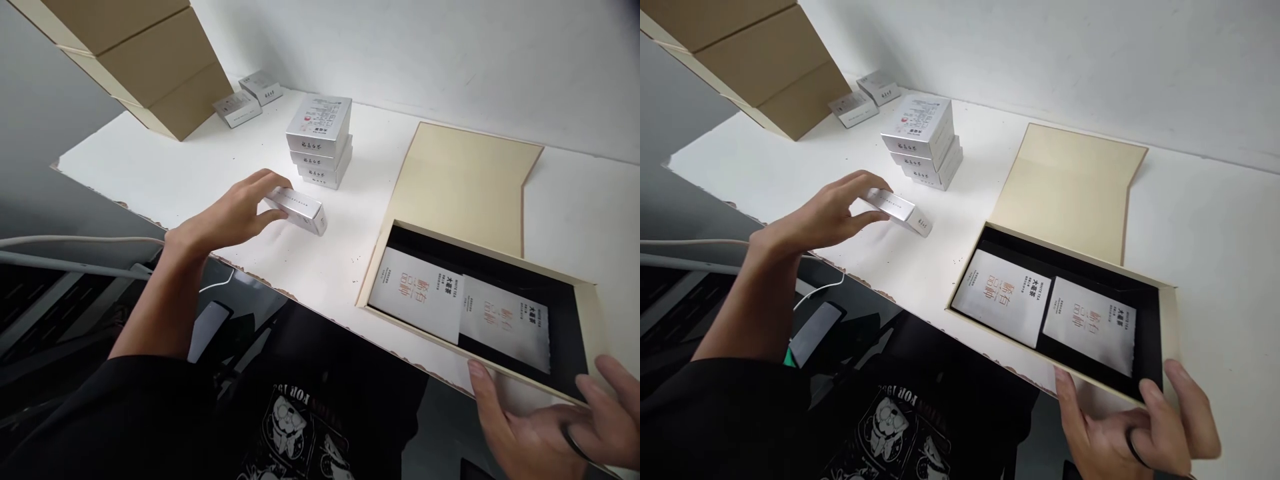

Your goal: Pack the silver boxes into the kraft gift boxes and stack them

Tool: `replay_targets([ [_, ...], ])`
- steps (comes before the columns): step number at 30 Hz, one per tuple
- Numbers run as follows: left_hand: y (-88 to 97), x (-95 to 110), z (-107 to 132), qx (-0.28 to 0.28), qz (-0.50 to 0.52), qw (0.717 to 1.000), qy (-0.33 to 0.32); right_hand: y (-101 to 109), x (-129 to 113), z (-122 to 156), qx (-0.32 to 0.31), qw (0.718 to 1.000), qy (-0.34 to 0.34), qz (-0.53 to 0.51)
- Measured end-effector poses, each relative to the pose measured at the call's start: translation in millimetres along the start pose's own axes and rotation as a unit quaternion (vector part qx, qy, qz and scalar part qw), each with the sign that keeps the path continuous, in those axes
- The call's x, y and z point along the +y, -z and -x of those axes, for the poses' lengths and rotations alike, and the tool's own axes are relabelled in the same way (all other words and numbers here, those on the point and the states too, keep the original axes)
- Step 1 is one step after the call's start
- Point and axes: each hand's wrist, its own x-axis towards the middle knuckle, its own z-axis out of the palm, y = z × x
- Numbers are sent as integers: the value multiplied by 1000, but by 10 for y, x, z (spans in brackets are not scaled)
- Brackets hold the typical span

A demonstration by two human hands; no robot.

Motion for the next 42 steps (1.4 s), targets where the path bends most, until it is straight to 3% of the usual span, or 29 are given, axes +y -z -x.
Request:
replay_targets([
  [3, 43, 128, 81, 49, 52, 997, 25, -10, -12, -18, 34, 992, 84, 87],
  [7, 84, 591, 74, 126, 217, 968, -4, -33, -50, -54, 35, 993, 86, 79],
  [8, 72, 752, 29, 118, 259, 958, -12, -33, -58, -52, 36, 994, 79, 72],
  [11, -68, 1262, -194, -13, 297, 954, -31, 3, -77, -22, 18, 999, 31, 38],
  [14, -335, 1721, -449, -102, 184, 970, -125, 84, -91, 12, -1, 999, -26, -27],
  [16, -492, 1950, -573, -131, 125, 961, -208, 156, -100, 21, 8, 996, -50, -79],
  [18, -564, 2085, -633, -149, 123, 950, -247, 243, -108, 11, 11, 992, -67, -106],
  [22, -483, 2059, -573, -83, 143, 959, -229, 468, -97, -124, -17, 994, -78, -72],
  [24, -432, 1965, -494, -84, 136, 959, -233, 573, -80, -286, -57, 995, -59, -58],
  [27, -469, 1863, -393, -103, 87, 957, -258, 631, -61, -632, -169, 984, -13, -58],
  [30, -617, 1850, -354, -143, -21, 952, -270, 551, -51, -971, -303, 951, 43, -49],
  [32, -700, 1862, -358, -167, -74, 947, -266, 475, -32, -1123, -357, 931, 62, -34],
  [38, -722, 1858, -391, -174, -107, 942, -266, 407, 74, -1237, -439, 893, 91, 25],
  [42, -754, 1877, -391, -169, -135, 938, -269, 374, 68, -1224, -423, 896, 131, 47],
])
